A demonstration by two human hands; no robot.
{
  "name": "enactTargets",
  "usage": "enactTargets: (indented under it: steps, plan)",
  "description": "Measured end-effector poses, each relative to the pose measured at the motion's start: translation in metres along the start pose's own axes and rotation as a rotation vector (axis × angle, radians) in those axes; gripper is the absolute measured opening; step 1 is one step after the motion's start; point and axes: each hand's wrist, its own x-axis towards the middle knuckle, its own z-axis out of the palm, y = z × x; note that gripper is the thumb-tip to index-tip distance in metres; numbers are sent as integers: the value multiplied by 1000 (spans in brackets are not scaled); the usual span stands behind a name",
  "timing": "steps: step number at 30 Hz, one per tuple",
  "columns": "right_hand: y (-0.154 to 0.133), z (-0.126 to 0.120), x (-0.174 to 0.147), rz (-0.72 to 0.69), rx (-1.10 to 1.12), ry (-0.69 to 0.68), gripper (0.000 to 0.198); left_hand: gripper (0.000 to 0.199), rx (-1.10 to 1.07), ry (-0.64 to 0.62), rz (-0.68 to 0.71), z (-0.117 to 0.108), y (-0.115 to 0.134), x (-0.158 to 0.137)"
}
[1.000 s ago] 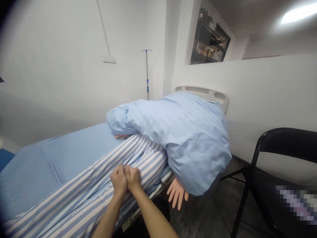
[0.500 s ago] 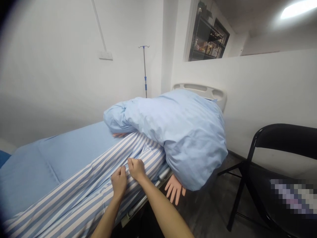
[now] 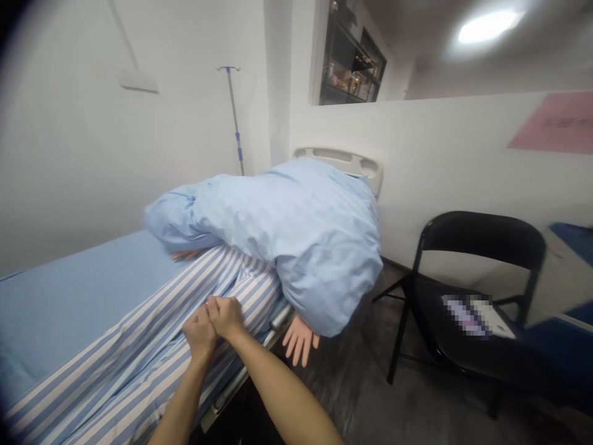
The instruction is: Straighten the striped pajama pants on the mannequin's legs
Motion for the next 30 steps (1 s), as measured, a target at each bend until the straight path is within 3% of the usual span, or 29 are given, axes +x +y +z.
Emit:
enactTargets:
  steps: [5,11,15,20,25,30]
  plan:
    - [-5,-12,5,34,-24,-24,44,32,68,-26,58,-2,0,-2]
    - [-5,-27,16,-62,-64,-18,42,29,58,-39,98,-1,1,-6]
    - [3,-20,13,-17,-111,-31,43,30,72,-33,92,-2,1,-10]
    - [10,-12,9,11,-109,-2,46,31,-8,-119,12,-3,7,1]
    - [12,-10,10,15,-53,22,47,31,-111,-76,6,7,16,17]
    - [13,-8,10,40,-53,43,47,35,89,-43,47,18,9,12]
